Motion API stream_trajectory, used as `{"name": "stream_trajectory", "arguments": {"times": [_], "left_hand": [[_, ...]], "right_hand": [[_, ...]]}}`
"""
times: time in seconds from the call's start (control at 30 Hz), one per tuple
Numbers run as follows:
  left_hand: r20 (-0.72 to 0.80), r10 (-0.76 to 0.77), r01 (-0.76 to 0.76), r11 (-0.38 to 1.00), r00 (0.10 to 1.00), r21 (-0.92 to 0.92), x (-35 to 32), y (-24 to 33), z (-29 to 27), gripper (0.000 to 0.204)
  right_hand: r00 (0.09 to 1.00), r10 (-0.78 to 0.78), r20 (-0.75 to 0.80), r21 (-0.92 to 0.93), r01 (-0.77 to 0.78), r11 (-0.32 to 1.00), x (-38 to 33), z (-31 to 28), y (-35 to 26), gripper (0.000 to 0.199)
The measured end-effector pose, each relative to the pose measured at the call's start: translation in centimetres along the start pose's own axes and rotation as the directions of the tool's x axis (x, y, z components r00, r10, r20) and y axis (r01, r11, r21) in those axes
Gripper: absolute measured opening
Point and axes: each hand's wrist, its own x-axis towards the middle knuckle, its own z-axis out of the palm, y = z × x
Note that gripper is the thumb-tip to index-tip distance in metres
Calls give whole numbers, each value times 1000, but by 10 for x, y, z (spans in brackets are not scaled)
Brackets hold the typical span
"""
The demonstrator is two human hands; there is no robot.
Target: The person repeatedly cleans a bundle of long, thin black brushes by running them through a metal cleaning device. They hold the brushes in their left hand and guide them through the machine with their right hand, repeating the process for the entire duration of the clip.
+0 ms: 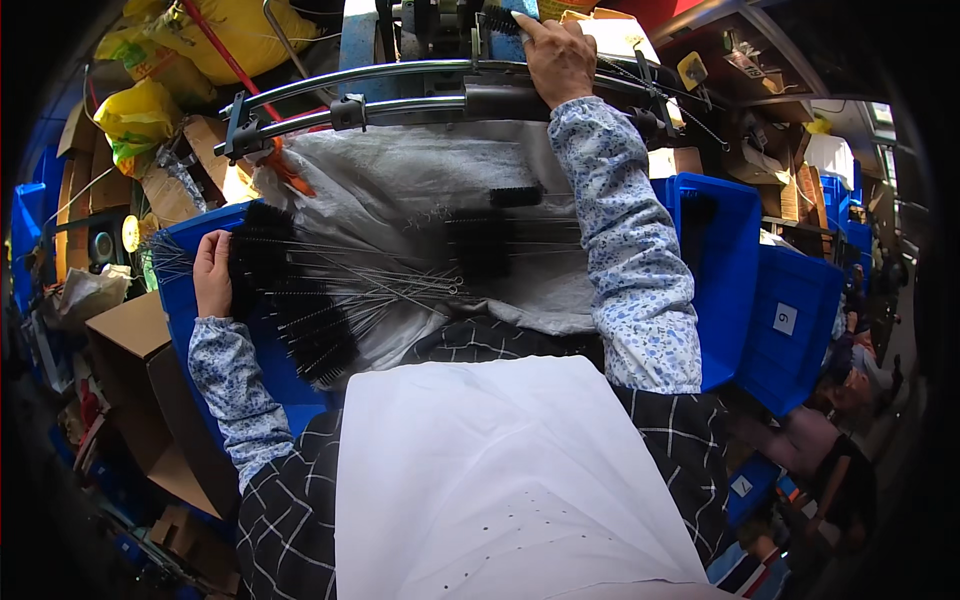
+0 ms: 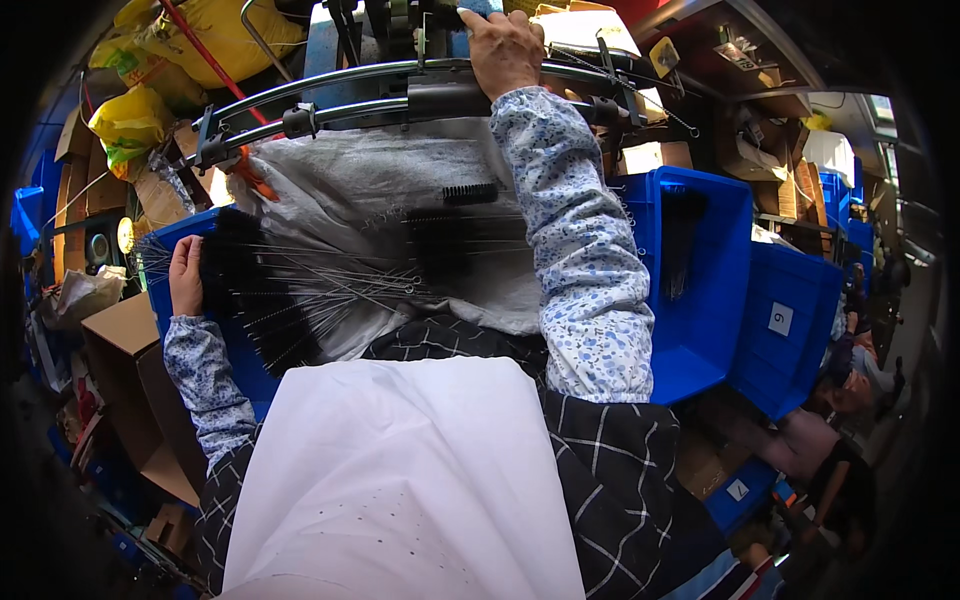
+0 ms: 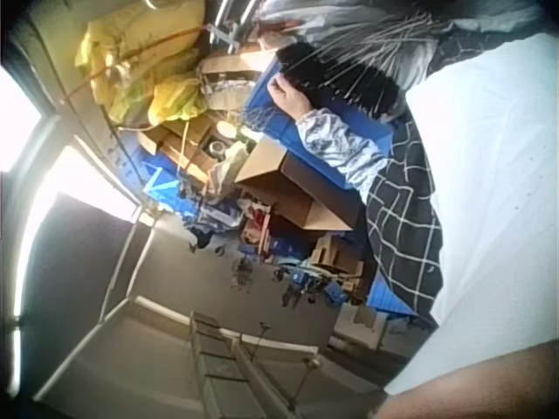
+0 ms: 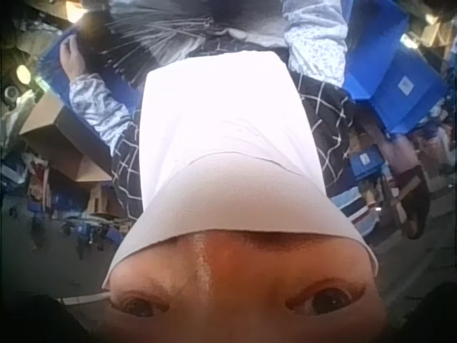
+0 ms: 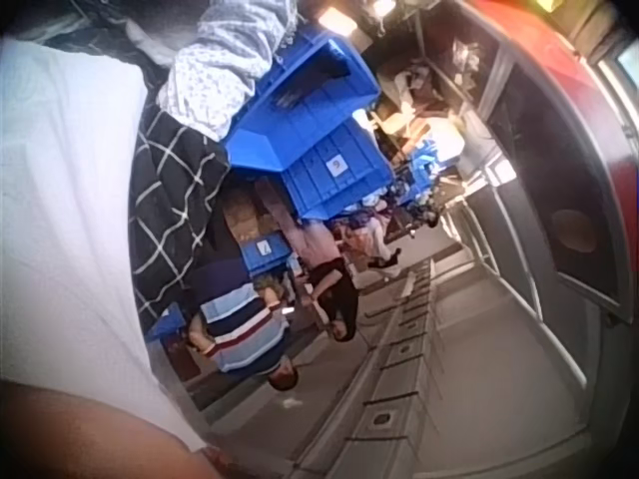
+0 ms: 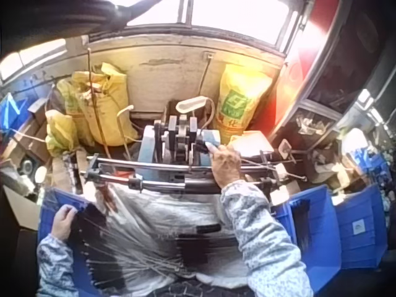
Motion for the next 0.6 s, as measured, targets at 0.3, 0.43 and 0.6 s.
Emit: {"name": "stream_trajectory", "arguments": {"times": [0.3,0.43,0.6], "left_hand": [[-98,199,-187,974,975,126,0,41,12,20],[-64,150,-152,988,987,-14,-14,55,19,18],[-187,343,-325,938,921,119,-17,81,14,16]], "right_hand": [[999,36,30,15,-36,999,1,11,1,24],[999,-13,30,49,11,999,9,6,-8,25],[998,-21,63,-1,21,1000,5,2,-3,28]]}}
